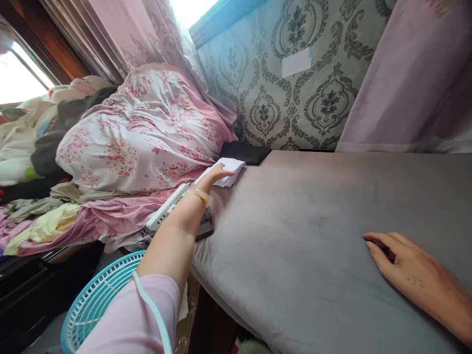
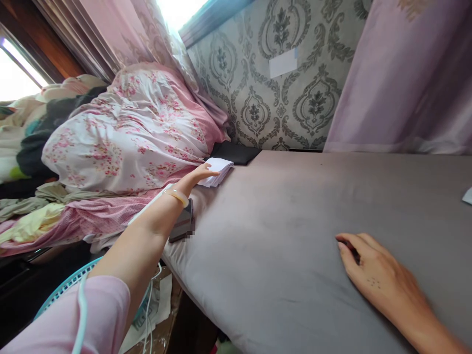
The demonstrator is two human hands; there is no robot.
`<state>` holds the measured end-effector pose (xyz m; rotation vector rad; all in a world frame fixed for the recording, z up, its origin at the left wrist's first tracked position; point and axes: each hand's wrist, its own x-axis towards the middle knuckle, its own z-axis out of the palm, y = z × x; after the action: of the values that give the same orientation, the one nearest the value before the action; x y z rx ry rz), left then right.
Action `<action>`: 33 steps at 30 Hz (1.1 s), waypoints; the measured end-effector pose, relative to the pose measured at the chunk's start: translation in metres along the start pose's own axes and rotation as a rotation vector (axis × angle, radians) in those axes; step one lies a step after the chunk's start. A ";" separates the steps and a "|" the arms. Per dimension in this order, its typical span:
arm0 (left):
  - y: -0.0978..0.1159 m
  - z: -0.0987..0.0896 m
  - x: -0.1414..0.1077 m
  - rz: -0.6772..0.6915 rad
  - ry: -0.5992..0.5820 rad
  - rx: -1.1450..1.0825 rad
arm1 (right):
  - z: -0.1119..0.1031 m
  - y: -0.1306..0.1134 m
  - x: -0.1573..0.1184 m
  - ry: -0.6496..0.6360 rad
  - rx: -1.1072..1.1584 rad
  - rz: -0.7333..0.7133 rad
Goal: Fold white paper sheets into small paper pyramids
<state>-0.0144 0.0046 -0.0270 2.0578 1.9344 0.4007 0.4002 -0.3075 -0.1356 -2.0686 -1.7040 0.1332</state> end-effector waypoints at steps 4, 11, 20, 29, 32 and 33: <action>-0.004 -0.007 -0.003 0.057 0.044 -0.016 | -0.002 -0.002 0.000 0.006 0.009 0.001; 0.009 -0.018 -0.015 0.161 0.334 0.027 | -0.002 -0.004 0.000 0.007 0.020 0.001; 0.099 -0.022 -0.044 0.353 0.324 -0.961 | -0.005 -0.013 -0.004 0.038 0.026 -0.021; 0.156 0.089 -0.116 -0.013 -0.483 -1.487 | -0.017 -0.022 -0.015 0.218 0.044 0.001; 0.160 0.133 -0.143 -0.122 -0.625 -1.465 | -0.021 -0.021 -0.017 0.232 0.017 -0.068; 0.161 0.143 -0.152 -0.119 -0.661 -1.467 | -0.022 -0.020 -0.018 0.227 0.010 -0.078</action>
<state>0.1802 -0.1588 -0.0963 0.8760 0.7980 0.6884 0.3854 -0.3281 -0.1118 -1.9254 -1.6371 -0.1140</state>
